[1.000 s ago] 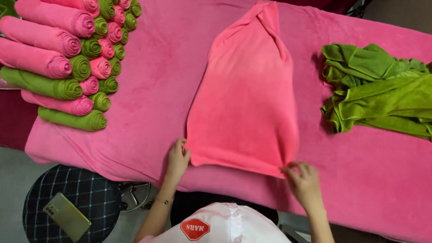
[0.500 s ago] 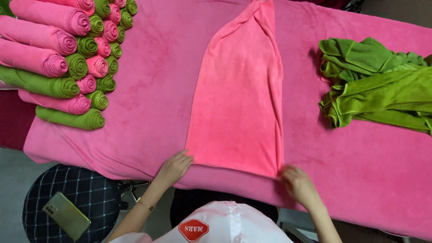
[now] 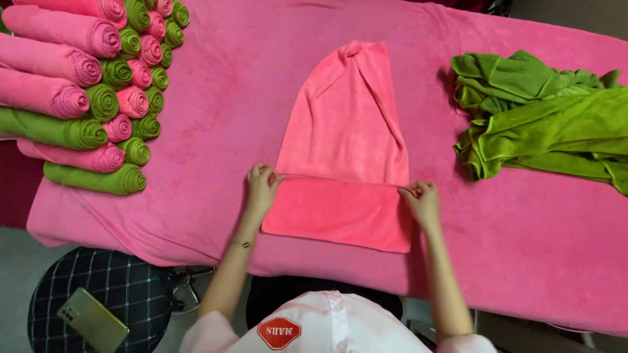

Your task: Folding and rolling towels into decorative shapes on a treatment table

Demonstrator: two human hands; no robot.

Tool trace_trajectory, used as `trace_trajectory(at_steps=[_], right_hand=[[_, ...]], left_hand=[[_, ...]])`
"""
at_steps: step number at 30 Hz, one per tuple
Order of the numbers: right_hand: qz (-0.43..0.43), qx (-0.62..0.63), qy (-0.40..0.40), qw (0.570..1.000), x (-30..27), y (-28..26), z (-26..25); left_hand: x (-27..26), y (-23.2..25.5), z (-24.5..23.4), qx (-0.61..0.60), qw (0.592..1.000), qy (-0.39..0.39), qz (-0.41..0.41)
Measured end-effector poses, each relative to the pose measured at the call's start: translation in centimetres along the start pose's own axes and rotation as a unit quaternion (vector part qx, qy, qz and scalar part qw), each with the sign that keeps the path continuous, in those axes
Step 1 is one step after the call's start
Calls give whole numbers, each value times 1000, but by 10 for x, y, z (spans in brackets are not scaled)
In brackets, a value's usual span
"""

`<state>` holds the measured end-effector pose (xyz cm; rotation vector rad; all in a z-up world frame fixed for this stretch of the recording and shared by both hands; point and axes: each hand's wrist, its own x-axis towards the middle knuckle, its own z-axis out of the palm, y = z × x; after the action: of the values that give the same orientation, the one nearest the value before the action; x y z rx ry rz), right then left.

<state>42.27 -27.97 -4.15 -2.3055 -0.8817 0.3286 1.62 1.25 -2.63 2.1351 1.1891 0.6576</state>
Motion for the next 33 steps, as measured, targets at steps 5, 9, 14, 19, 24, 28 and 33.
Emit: trace_trajectory(at_steps=[5, 9, 14, 19, 24, 28, 33], right_hand=[[33, 8, 7, 999, -11, -46, 18], [16, 79, -37, 996, -23, -57, -9], [-92, 140, -116, 979, -99, -107, -157], [-236, 68, -82, 966, -187, -77, -298], [-300, 147, -223, 916, -150, -74, -343], [-276, 213, -156, 924, -62, -195, -302], [-189, 136, -102, 967, 101, -246, -282]], left_hand=[[-10, -3, 57, 7, 1000, 1, -31], [-17, 27, 0, -99, 984, -144, -45], [-44, 100, -150, -166, 954, -231, 94], [-106, 130, -273, -273, 898, -236, 252], [-107, 98, -277, -213, 901, -218, 308], [12, 178, -245, -229, 928, -182, 230], [198, 169, -177, -257, 918, -181, 240]])
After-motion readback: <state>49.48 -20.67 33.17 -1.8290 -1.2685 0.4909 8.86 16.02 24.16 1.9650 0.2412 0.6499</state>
